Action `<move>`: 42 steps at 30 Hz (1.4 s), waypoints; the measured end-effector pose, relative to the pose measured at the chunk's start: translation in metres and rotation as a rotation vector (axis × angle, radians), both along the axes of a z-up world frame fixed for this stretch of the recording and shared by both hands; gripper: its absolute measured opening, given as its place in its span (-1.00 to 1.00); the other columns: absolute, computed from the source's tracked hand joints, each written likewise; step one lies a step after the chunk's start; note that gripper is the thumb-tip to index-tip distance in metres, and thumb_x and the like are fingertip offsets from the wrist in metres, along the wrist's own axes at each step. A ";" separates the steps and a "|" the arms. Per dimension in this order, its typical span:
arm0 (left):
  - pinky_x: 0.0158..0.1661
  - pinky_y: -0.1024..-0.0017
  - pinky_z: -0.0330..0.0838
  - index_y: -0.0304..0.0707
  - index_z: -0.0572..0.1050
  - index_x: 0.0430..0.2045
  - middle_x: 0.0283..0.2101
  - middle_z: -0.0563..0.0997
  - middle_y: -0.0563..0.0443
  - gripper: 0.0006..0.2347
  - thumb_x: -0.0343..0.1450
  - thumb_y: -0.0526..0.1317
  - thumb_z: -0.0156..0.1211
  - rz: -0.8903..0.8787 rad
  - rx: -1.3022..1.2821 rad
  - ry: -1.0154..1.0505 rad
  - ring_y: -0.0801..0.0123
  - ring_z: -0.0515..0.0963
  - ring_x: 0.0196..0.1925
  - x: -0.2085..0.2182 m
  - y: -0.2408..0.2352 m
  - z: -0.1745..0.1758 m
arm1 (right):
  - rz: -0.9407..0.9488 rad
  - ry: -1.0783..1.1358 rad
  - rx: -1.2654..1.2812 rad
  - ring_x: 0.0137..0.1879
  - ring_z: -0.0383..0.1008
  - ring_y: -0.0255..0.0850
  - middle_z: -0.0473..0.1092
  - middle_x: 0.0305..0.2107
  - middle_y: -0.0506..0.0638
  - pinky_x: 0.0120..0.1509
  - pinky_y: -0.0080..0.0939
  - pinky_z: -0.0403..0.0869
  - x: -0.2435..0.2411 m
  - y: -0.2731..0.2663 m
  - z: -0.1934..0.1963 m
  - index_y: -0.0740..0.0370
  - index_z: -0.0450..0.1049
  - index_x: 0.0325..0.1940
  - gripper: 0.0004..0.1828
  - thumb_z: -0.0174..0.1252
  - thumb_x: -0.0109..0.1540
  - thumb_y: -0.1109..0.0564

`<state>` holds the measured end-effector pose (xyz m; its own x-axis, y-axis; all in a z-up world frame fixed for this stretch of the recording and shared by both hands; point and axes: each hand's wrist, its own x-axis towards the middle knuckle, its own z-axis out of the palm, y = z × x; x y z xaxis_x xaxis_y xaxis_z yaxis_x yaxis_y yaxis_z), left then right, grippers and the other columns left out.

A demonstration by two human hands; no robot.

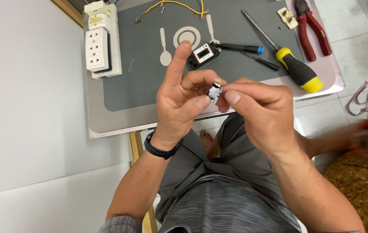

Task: The person assembles a small electronic component, likely a switch or relay, by hand. They manipulate the device, insert a small black plastic piece, and adjust internal parts on a gray work mat.

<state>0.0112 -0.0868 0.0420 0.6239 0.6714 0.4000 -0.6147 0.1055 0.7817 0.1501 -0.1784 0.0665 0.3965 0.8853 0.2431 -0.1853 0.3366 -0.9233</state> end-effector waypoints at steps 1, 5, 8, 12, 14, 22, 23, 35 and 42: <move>-0.11 0.15 0.57 -0.12 -0.15 0.44 0.01 0.55 -0.29 -0.30 0.45 -0.44 0.12 -0.003 -0.001 0.001 -0.01 0.56 -0.09 -0.002 0.001 -0.001 | -0.003 0.001 -0.001 -0.35 0.47 -0.11 0.46 -0.41 0.22 -0.21 -0.26 0.53 0.003 -0.001 0.000 0.39 0.51 -0.22 -0.91 0.12 0.22 0.35; 0.16 0.11 0.58 -0.08 -0.11 0.43 0.03 0.54 -0.25 -0.31 0.47 -0.48 0.16 0.005 0.183 0.092 0.05 0.58 0.04 -0.005 0.001 -0.002 | 0.160 0.246 -0.150 -0.49 0.34 -0.16 0.41 -0.59 0.15 -0.35 -0.22 0.37 0.011 -0.002 -0.001 0.35 0.54 -0.37 -0.86 0.14 0.21 0.23; 0.14 0.16 0.56 -0.05 -0.07 0.43 0.02 0.56 -0.27 -0.32 0.47 -0.48 0.19 0.049 0.330 0.151 0.05 0.58 0.03 -0.006 0.002 0.000 | 0.188 0.361 -0.251 -0.53 0.35 -0.17 0.42 -0.63 0.12 -0.39 -0.25 0.37 0.015 -0.003 -0.004 0.37 0.55 -0.40 -0.87 0.16 0.18 0.24; 0.10 0.25 0.54 0.04 -0.03 0.44 0.02 0.56 -0.28 -0.32 0.50 -0.51 0.19 0.054 0.486 0.201 0.09 0.58 0.04 -0.007 0.001 0.008 | 0.219 0.487 -0.281 -0.53 0.34 -0.19 0.42 -0.63 0.10 -0.35 -0.27 0.38 0.017 -0.004 -0.011 0.35 0.58 -0.31 -0.88 0.18 0.17 0.23; 0.13 0.27 0.57 0.01 -0.02 0.43 0.08 0.55 -0.26 -0.32 0.49 -0.51 0.21 0.072 0.491 0.219 0.12 0.57 0.06 -0.006 0.002 0.006 | 0.216 0.475 -0.267 -0.52 0.34 -0.18 0.42 -0.62 0.10 -0.34 -0.26 0.37 0.018 -0.004 -0.013 0.35 0.57 -0.29 -0.87 0.18 0.18 0.22; 0.19 0.27 0.63 -0.04 0.04 0.40 0.12 0.55 -0.23 -0.39 0.51 -0.49 0.22 0.070 0.483 0.249 0.16 0.58 0.08 -0.002 0.003 0.004 | 0.153 0.397 -0.262 -0.50 0.35 -0.17 0.42 -0.60 0.12 -0.34 -0.26 0.39 0.020 -0.006 -0.012 0.37 0.56 -0.26 -0.86 0.16 0.20 0.22; 0.19 0.25 0.64 -0.03 0.05 0.40 0.12 0.55 -0.20 -0.39 0.51 -0.48 0.22 0.071 0.479 0.252 0.17 0.59 0.06 -0.002 0.003 0.003 | 0.155 0.405 -0.244 -0.50 0.37 -0.16 0.43 -0.59 0.13 -0.33 -0.26 0.40 0.020 -0.006 -0.011 0.39 0.56 -0.27 -0.85 0.15 0.21 0.22; 0.21 0.22 0.65 -0.03 0.05 0.39 0.09 0.57 -0.19 -0.38 0.49 -0.46 0.25 0.121 0.462 0.293 0.20 0.62 0.02 -0.003 0.007 -0.004 | 0.211 0.446 -0.248 -0.49 0.39 -0.14 0.44 -0.57 0.14 -0.31 -0.24 0.42 0.020 -0.001 -0.015 0.39 0.54 -0.34 -0.83 0.14 0.21 0.19; 0.25 0.24 0.64 -0.03 0.05 0.39 0.16 0.53 -0.20 -0.40 0.51 -0.45 0.23 0.086 0.506 0.311 0.18 0.61 0.10 -0.003 0.008 -0.002 | 0.201 0.501 -0.276 -0.51 0.39 -0.17 0.44 -0.59 0.12 -0.34 -0.28 0.41 0.023 0.001 -0.026 0.38 0.56 -0.27 -0.87 0.17 0.20 0.23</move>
